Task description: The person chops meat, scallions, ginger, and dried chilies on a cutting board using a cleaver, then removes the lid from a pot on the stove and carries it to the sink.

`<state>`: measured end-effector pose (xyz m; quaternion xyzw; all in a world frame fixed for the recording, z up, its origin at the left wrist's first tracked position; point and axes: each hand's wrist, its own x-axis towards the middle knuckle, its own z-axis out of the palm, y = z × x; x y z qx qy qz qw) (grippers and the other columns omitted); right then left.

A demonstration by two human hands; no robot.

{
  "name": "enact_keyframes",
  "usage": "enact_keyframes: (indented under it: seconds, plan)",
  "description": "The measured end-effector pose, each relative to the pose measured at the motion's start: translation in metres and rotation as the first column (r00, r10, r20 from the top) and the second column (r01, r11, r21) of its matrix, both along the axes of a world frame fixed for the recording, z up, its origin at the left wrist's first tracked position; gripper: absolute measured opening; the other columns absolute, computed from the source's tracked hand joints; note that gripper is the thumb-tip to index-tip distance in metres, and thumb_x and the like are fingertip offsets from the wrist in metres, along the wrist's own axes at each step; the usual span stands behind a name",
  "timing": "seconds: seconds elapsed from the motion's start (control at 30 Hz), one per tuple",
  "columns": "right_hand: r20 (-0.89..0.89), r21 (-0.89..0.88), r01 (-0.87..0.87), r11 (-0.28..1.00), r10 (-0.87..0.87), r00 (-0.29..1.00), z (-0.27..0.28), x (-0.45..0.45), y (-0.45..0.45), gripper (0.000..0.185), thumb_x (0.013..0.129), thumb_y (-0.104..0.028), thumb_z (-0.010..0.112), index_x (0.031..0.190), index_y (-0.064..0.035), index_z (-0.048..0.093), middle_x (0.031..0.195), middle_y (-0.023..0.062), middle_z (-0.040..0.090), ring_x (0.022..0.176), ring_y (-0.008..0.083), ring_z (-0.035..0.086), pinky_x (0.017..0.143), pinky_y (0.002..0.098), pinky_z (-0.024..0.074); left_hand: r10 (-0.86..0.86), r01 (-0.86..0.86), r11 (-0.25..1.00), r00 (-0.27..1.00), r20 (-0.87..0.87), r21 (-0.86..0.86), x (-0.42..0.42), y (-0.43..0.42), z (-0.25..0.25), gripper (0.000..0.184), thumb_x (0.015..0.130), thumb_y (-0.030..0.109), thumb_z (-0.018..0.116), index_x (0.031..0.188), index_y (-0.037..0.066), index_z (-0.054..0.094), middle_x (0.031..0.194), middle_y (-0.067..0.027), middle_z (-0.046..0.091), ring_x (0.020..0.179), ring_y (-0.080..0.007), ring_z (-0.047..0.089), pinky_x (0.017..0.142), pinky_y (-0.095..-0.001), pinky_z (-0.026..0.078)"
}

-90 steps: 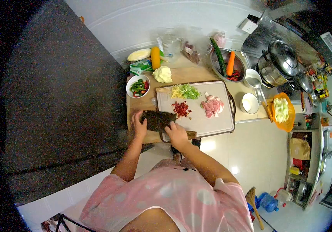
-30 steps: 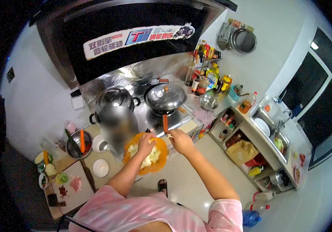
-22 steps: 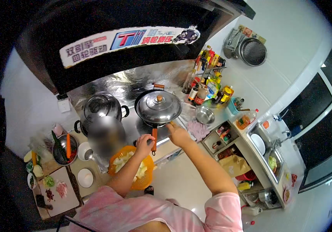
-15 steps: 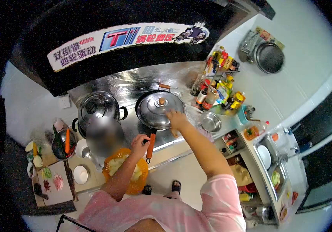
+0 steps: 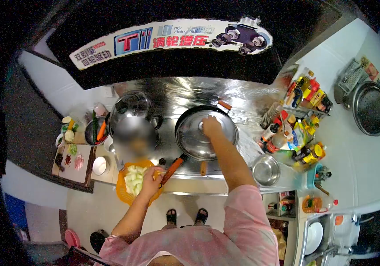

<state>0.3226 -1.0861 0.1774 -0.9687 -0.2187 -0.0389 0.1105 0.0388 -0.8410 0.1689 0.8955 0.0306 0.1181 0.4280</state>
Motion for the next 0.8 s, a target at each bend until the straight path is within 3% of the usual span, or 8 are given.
enact_keyframes:
  seconds: [0.2,0.37,0.5,0.53,0.6,0.63,0.7,0.8]
  plan:
    - [0.188,0.105,-0.036,0.994,0.016,0.982,0.066,-0.052,-0.031,0.029,0.074,-0.019,0.063,0.102,-0.0114,0.064,0.099,0.0132,0.058,0.095,0.0312,0.058,0.081,0.0425,0.0492,0.076,-0.105,0.919,0.993,-0.089,-0.380,0.036,-0.015,0.009,0.068,0.081,0.027,0.071,0.136,0.005,0.037,0.132,-0.0165,0.047,0.126,-0.0286,0.040,0.100,-0.0380,0.036]
    - [0.293,0.196,0.008,0.981,-0.066,0.954,0.124,-0.142,-0.077,0.040,0.074,-0.013,0.065,0.113,-0.0126,0.058,0.102,0.0130,0.058,0.097,0.0337,0.058,0.085,0.0415,0.0479,-0.155,-0.178,0.555,0.938,-0.312,-0.812,0.071,-0.085,0.087,0.112,0.073,0.037,0.079,0.150,0.014,0.000,0.148,-0.0167,0.029,0.137,-0.0300,0.025,0.109,-0.0451,0.022]
    - [0.384,0.391,0.058,0.919,-0.220,0.897,0.144,-0.238,-0.116,0.042,0.073,-0.001,0.062,0.114,-0.0101,0.055,0.103,0.0147,0.060,0.097,0.0364,0.058,0.084,0.0430,0.0468,-0.335,0.056,0.242,0.942,-0.029,-0.969,0.062,-0.141,0.091,0.036,0.082,0.008,0.068,0.116,0.005,0.054,0.103,-0.0051,0.061,0.092,-0.0190,0.058,0.081,-0.0336,0.047]
    - [0.421,0.450,0.042,0.892,-0.254,0.871,0.141,-0.260,-0.128,0.042,0.073,0.001,0.061,0.113,-0.0093,0.055,0.103,0.0150,0.060,0.097,0.0368,0.058,0.084,0.0431,0.0466,-0.350,0.101,0.268,0.937,0.001,-0.958,0.047,-0.156,0.101,0.039,0.082,0.009,0.069,0.117,0.005,0.053,0.103,-0.0056,0.061,0.093,-0.0197,0.058,0.082,-0.0340,0.047]
    - [0.308,0.583,0.173,0.794,-0.413,0.857,0.124,-0.303,-0.158,0.044,0.077,-0.006,0.067,0.119,-0.0062,0.053,0.108,0.0144,0.061,0.102,0.0316,0.058,0.086,0.0375,0.0469,-0.408,0.359,0.317,0.887,0.215,-0.878,0.031,-0.191,0.088,0.038,0.081,0.009,0.069,0.115,0.004,0.054,0.100,-0.0045,0.060,0.090,-0.0183,0.057,0.080,-0.0311,0.046]
    - [0.141,0.710,0.272,0.650,-0.509,0.849,0.118,-0.327,-0.169,0.043,0.081,-0.014,0.066,0.121,-0.0057,0.052,0.109,0.0129,0.060,0.104,0.0282,0.057,0.086,0.0371,0.0467,-0.462,0.475,0.505,0.854,0.239,-0.720,0.013,-0.203,0.094,0.038,0.080,0.010,0.070,0.114,0.004,0.054,0.099,-0.0044,0.060,0.090,-0.0185,0.057,0.085,-0.0326,0.044]
    - [-0.248,0.879,0.427,0.212,-0.561,0.790,0.115,-0.377,-0.185,0.047,0.089,-0.030,0.061,0.126,-0.0053,0.048,0.113,0.0104,0.058,0.105,0.0234,0.057,0.085,0.0376,0.0467,-0.541,0.633,0.772,0.705,0.458,-0.062,-0.016,-0.233,0.088,0.033,0.074,0.011,0.071,0.102,0.004,0.057,0.088,-0.0040,0.058,0.087,-0.0184,0.058,0.099,-0.0448,0.032]
    - [-0.571,0.816,0.473,-0.332,-0.338,0.748,0.117,-0.458,-0.210,0.068,0.089,-0.055,0.051,0.135,-0.0089,0.031,0.123,0.0151,0.047,0.096,0.0285,0.064,0.073,0.0400,0.0544,-0.751,0.706,0.632,0.454,0.480,0.320,-0.055,-0.275,0.076,0.028,0.073,0.014,0.070,0.099,0.012,0.059,0.095,-0.0030,0.059,0.102,-0.0212,0.055,0.105,-0.0512,0.023]
